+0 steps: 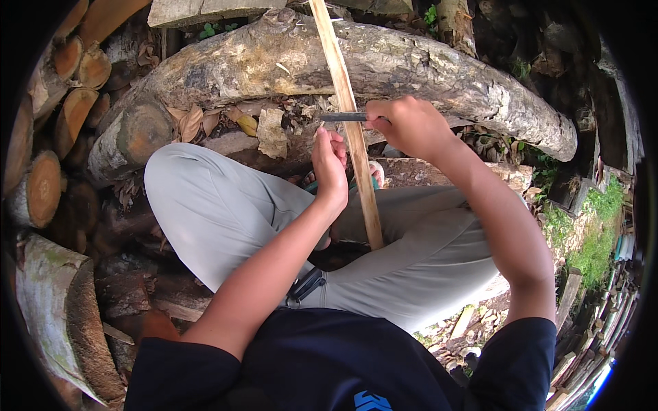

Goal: The person sits on the ground and uses a knife to shave a long thin piece of wood, removing thin strips along its length. The person repeatedly adjusts the wood and continues shaving until the end of the clip.

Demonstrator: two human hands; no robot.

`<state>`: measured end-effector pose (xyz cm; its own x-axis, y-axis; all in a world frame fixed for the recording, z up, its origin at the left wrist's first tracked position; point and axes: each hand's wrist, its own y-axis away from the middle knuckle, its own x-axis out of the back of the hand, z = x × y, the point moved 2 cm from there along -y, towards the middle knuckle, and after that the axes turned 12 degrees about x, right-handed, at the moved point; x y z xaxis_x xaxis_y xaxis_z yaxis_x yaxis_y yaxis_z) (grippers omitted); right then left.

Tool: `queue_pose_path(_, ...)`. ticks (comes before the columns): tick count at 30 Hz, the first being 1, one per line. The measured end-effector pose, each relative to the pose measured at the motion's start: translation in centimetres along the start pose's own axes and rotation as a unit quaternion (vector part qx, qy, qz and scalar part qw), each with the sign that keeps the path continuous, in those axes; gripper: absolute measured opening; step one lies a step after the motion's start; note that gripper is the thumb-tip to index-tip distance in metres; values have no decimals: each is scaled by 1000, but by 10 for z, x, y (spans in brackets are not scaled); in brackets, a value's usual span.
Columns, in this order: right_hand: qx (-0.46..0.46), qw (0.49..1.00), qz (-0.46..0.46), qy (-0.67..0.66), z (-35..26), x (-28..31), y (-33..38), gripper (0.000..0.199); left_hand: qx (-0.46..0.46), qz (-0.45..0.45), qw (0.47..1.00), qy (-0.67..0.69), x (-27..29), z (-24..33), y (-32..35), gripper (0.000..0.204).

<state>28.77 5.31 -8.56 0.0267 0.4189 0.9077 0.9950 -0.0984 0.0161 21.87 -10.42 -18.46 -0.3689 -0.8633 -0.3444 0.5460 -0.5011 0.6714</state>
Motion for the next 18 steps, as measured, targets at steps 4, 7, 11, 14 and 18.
queue_pose_path(4, -48, 998, -22, 39, -21, 3, 3, 5, 4, 8, 998, 67, -12, -5, -5, 37)
queue_pose_path(7, -56, 996, -31, 68, -37, 4, 7, 4, -3, 15, 994, 110, -12, -16, -13, 34)
queue_pose_path(11, -33, 994, -28, 105, -33, 6, 8, 4, -43, -19, 996, 80, -13, -7, -14, 33)
queue_pose_path(14, -14, 992, -17, 122, -32, 10, 4, 5, -22, -41, 994, 94, -16, -4, -22, 32)
queue_pose_path(18, -27, 990, -24, 138, -36, 8, -1, 5, -16, -62, 993, 95, -13, 2, -24, 30)
